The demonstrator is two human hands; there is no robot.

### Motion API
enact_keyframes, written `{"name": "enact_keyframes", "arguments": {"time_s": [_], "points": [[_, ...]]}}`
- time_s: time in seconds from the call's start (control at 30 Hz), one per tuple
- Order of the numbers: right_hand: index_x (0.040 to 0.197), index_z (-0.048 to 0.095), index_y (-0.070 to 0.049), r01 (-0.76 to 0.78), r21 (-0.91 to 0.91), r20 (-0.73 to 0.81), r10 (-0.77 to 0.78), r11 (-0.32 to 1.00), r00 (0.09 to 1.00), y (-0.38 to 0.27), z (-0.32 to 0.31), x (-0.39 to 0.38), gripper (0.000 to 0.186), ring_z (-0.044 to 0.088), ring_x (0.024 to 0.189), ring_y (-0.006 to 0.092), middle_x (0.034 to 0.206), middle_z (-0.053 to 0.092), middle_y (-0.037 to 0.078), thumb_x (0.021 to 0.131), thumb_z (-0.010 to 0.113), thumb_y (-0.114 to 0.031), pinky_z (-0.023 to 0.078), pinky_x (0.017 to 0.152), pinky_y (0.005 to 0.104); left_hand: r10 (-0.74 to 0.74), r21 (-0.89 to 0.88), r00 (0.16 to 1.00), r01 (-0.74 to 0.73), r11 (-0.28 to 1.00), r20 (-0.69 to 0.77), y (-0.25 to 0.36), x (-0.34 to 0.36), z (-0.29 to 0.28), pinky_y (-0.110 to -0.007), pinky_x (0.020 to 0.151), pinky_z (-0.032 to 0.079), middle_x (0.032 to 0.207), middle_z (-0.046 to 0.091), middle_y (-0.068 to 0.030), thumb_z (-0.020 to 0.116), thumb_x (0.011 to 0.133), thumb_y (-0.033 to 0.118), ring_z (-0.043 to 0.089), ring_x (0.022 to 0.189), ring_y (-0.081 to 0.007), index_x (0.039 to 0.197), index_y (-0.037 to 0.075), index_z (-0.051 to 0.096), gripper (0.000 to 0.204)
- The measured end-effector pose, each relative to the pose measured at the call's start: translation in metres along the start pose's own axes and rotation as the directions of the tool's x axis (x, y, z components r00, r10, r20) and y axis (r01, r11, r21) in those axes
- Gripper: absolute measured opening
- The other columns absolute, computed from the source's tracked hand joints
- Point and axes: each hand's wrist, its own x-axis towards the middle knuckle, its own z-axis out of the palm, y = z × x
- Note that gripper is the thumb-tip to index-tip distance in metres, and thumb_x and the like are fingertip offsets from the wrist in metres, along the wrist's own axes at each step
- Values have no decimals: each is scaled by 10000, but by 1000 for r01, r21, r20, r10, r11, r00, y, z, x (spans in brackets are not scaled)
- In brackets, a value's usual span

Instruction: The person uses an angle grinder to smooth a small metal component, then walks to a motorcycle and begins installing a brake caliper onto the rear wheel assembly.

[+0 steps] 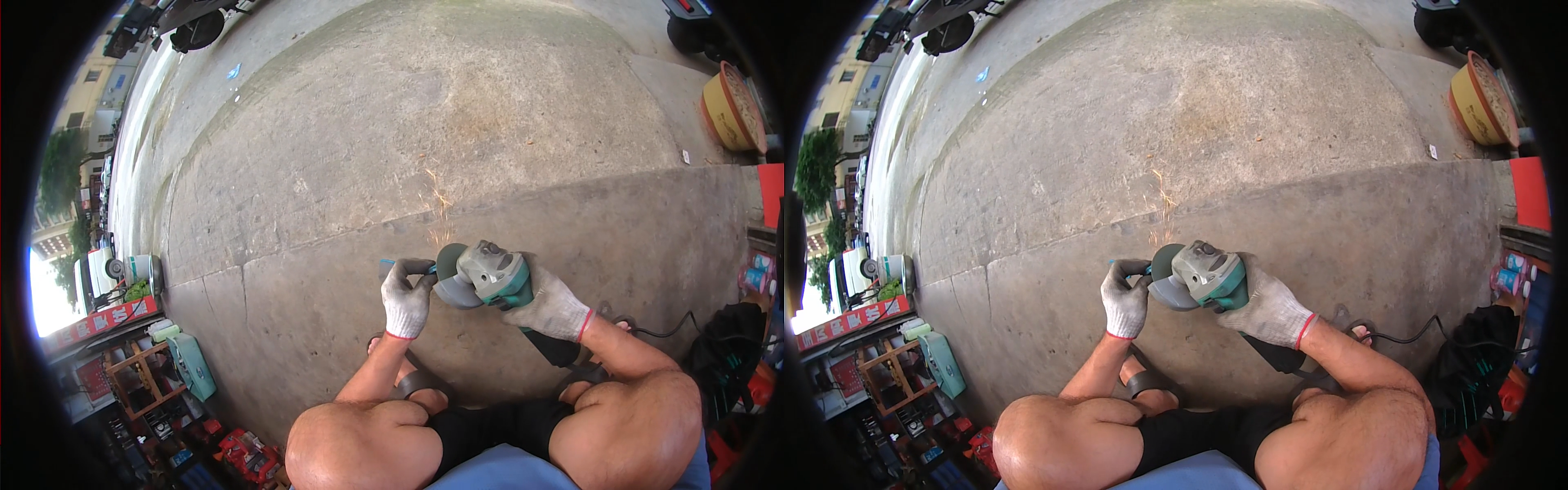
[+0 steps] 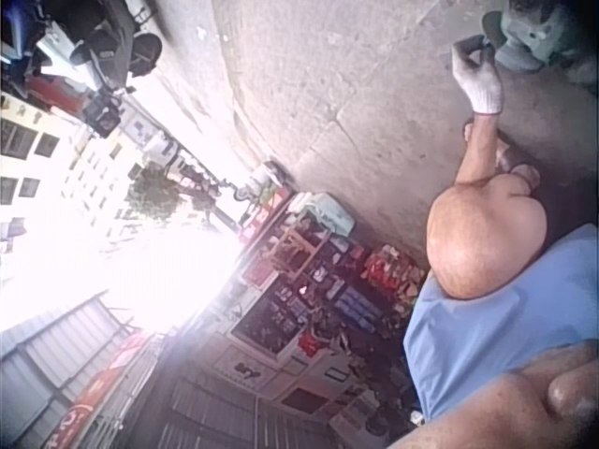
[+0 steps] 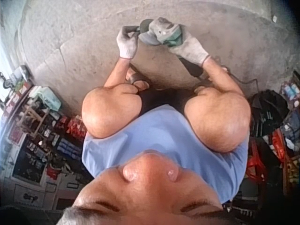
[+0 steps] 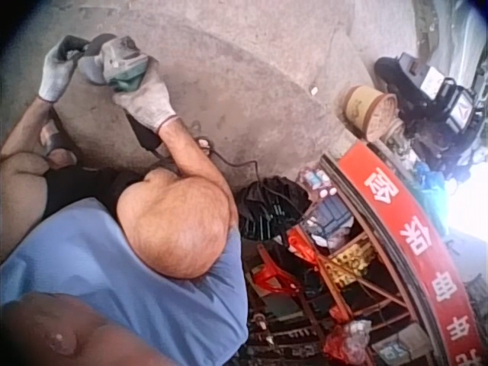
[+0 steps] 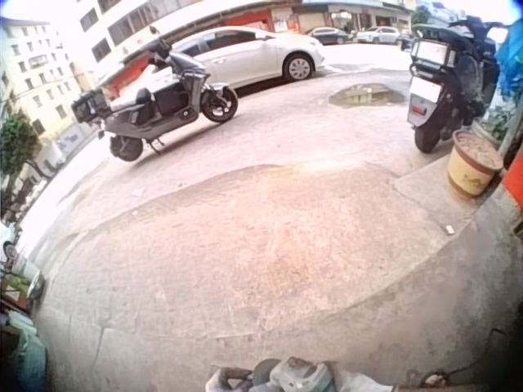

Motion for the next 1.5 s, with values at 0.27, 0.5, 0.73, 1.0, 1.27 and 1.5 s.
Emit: {"name": "enact_keyframes", "arguments": {"time_s": [0.27, 0.5, 0.73, 1.0, 1.27, 1.5], "points": [[1388, 356, -27, -17, -93, -3, 17, 995, 1000, -4, -2, 0, 843, 594, 1149, 421, 1224, 599, 247, 710, 804, -252, 505, 949, 435, 18, 21, 1000, -18, 1000, 0, -1, 0, 0, -301, 788, 507, 910, 728, -110, 697, 754, -72, 673, 847, -173, 935, -6, 677, 193], [1390, 352, -28, -10, -105, -17, 8, 994, 1000, -4, -1, 1, 845, 602, 1131, 425, 1212, 604, 255, 713, 802, -260, 512, 936, 443, 27, 38, 1000, -27, 999, 1, -3, 0, 1, -305, 797, 509, 915, 725, -115, 696, 747, -83, 676, 856, -186, 928, -13, 671, 196], [1385, 363, -29, -19, -121, -25, 16, 992, 1000, -8, -2, 0, 842, 611, 1122, 418, 1199, 614, 249, 710, 806, -266, 519, 926, 440, 14, 47, 1000, -14, 999, -2, -3, 0, 2, -307, 801, 509, 915, 723, -119, 701, 747, -80, 675, 862, -190, 928, -17, 670, 194], [1384, 367, -30, -12, -126, -29, 8, 992, 1000, -4, -1, 1, 843, 613, 1122, 415, 1200, 614, 250, 708, 808, -273, 521, 926, 438, 12, 76, 1000, -12, 997, 1, -5, 1, 2, -312, 805, 510, 917, 721, -120, 708, 750, -67, 675, 869, -197, 924, -15, 675, 186], [1384, 365, -23, -17, -137, -19, 14, 990, 1000, -4, -2, 2, 849, 611, 1124, 417, 1202, 612, 254, 706, 808, -275, 521, 928, 438, 18, 63, 1000, -18, 998, -4, -4, 1, 2, -309, 806, 511, 913, 723, -121, 699, 752, -69, 677, 861, -195, 927, -16, 673, 184], [1392, 357, -23, -34, -134, -10, 33, 990, 999, -7, -3, 1, 854, 605, 1135, 421, 1206, 608, 265, 707, 803, -271, 512, 941, 439, 20, 32, 1000, -20, 999, -4, -4, 1, 1, -310, 807, 511, 903, 723, -119, 696, 752, -72, 677, 854, -191, 924, -21, 669, 182]]}}
